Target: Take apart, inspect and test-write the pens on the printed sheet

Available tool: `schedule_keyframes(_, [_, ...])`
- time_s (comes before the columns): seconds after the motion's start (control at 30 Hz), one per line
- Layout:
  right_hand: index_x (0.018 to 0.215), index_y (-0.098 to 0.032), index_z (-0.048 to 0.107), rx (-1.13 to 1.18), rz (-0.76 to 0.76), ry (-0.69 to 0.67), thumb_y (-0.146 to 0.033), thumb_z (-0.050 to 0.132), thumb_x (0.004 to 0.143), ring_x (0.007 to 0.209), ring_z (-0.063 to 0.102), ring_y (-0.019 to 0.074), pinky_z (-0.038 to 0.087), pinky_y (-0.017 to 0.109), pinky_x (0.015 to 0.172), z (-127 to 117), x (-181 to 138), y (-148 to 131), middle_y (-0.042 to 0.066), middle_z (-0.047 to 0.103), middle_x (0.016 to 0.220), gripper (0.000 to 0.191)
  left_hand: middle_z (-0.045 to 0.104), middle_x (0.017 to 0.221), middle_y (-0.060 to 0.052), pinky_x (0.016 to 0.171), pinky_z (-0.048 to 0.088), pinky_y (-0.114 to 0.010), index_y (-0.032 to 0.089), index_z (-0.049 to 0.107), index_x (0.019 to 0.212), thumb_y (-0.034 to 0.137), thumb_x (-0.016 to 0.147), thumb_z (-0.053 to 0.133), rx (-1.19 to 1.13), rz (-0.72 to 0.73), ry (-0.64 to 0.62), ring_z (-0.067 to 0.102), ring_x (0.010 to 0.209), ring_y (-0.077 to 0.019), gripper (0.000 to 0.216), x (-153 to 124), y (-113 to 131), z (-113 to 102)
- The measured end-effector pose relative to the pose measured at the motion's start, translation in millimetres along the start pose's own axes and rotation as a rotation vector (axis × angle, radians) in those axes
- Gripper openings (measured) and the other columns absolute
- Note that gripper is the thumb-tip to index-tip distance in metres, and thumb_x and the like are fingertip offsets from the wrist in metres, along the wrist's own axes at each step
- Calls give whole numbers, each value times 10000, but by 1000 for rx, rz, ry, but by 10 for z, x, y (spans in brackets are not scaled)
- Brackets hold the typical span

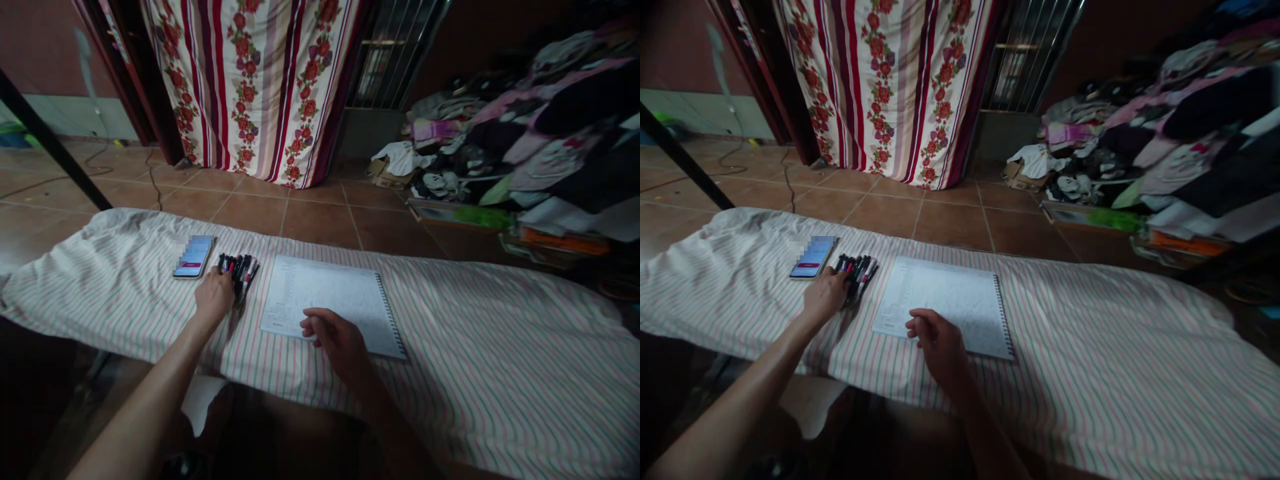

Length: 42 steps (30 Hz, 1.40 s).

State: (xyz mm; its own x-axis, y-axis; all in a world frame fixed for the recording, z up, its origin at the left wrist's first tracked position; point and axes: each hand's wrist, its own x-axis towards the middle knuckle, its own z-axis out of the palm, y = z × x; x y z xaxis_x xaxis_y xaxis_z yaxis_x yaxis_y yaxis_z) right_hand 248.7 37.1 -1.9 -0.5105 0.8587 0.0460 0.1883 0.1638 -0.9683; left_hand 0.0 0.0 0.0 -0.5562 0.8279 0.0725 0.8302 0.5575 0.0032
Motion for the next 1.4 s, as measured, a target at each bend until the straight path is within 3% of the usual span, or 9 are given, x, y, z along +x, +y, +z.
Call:
schedule_keyframes(0.47, [890, -160, 614, 83, 43, 44, -433, 500, 802, 629, 640, 146, 490, 239, 497, -69, 12, 94, 65, 679, 740, 309, 531, 1055, -148, 642, 482, -343, 144, 605, 996, 289, 851, 361, -17, -38, 12, 593, 910, -268, 319, 14, 84, 6])
schedule_keyframes(0.87, [898, -155, 602, 38, 56, 45, -409, 476, 807, 638, 636, 141, 485, 242, 515, -250, -20, 82, 67, 678, 760, 298, 535, 1096, -145, 674, 477, -350, 191, 588, 1084, 248, 854, 326, -27, -39, -74, 596, 935, -271, 353, 9, 8, -33])
schedule_keyframes(1.03, [875, -141, 610, -91, 139, -190, -308, 457, 805, 634, 628, 139, 463, 235, 521, -346, -70, 43, 65, 678, 755, 237, 568, 1053, -141, 672, 471, -364, 191, 592, 1087, 234, 858, 299, -34, 9, -77, 607, 913, -287, 374, 9, -52, -33])
schedule_keyframes(1.17, [830, -157, 650, -268, 67, -399, -256, 468, 805, 642, 609, 133, 448, 233, 571, -368, -148, 51, 35, 665, 708, 209, 556, 1067, -160, 664, 471, -361, 174, 601, 1074, 250, 859, 313, -36, 15, -43, 609, 903, -294, 368, 5, -42, -46])
schedule_keyframes(1.3, [820, -150, 647, -306, 65, -387, -258, 450, 820, 663, 609, 139, 440, 235, 591, -432, -167, 45, 41, 665, 718, 225, 553, 1080, -158, 711, 463, -311, 153, 600, 1070, 256, 862, 334, -100, 89, 50, 605, 920, -248, 354, -50, 79, -52])
schedule_keyframes(1.4, [837, -144, 639, -313, 81, -309, -276, 434, 830, 657, 608, 140, 436, 237, 582, -539, -150, 50, 53, 671, 740, 244, 612, 1003, -120, 727, 447, -270, 159, 592, 1062, 245, 861, 360, -163, 199, -50, 618, 876, -203, 319, -131, 220, -20])
